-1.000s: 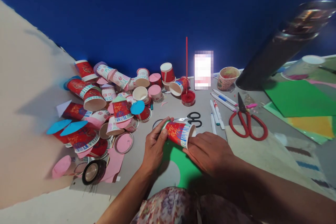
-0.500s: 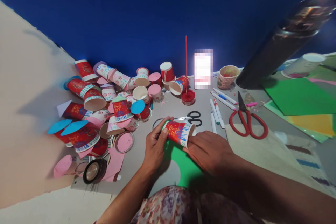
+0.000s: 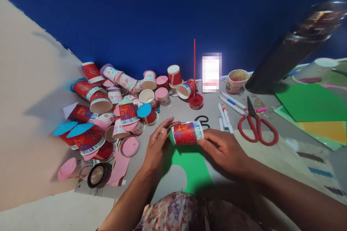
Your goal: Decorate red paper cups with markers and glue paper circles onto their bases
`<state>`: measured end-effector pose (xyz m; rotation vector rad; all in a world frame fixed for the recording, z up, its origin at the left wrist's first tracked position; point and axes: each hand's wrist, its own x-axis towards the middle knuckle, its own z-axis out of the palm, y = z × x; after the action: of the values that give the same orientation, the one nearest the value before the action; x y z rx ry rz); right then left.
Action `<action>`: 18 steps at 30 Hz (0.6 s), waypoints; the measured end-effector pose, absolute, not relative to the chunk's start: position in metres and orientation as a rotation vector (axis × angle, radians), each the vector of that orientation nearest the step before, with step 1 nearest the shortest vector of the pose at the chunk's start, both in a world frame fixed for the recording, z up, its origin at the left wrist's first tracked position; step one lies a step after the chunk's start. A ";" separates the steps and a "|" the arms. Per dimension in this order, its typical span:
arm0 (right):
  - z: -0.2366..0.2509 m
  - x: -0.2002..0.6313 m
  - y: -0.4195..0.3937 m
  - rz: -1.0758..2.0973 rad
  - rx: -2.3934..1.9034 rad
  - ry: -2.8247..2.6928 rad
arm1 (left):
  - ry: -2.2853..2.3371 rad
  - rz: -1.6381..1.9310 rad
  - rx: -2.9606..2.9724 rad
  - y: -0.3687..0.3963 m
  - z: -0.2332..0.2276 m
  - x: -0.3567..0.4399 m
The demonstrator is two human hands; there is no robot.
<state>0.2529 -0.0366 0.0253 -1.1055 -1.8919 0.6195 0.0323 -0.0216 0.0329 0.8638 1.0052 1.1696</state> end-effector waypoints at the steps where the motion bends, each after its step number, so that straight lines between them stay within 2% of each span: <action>1: 0.026 0.255 -0.035 0.822 -1.151 -1.798 | 0.997 1.167 0.835 -0.021 0.034 0.032; 4: 0.026 0.259 -0.029 1.275 -1.194 -1.534 | 0.991 1.129 0.779 -0.021 0.036 0.032; 8: 0.020 0.259 -0.025 1.560 -1.131 -1.314 | 0.984 1.116 0.691 -0.018 0.034 0.028; 18: 0.007 0.261 -0.022 1.786 -1.091 -1.109 | 0.882 1.026 0.540 -0.016 0.036 0.024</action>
<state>0.2615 -0.0219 0.0073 -1.0914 -1.1088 1.7862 0.0235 -0.0161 0.0358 0.5399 0.8825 1.0260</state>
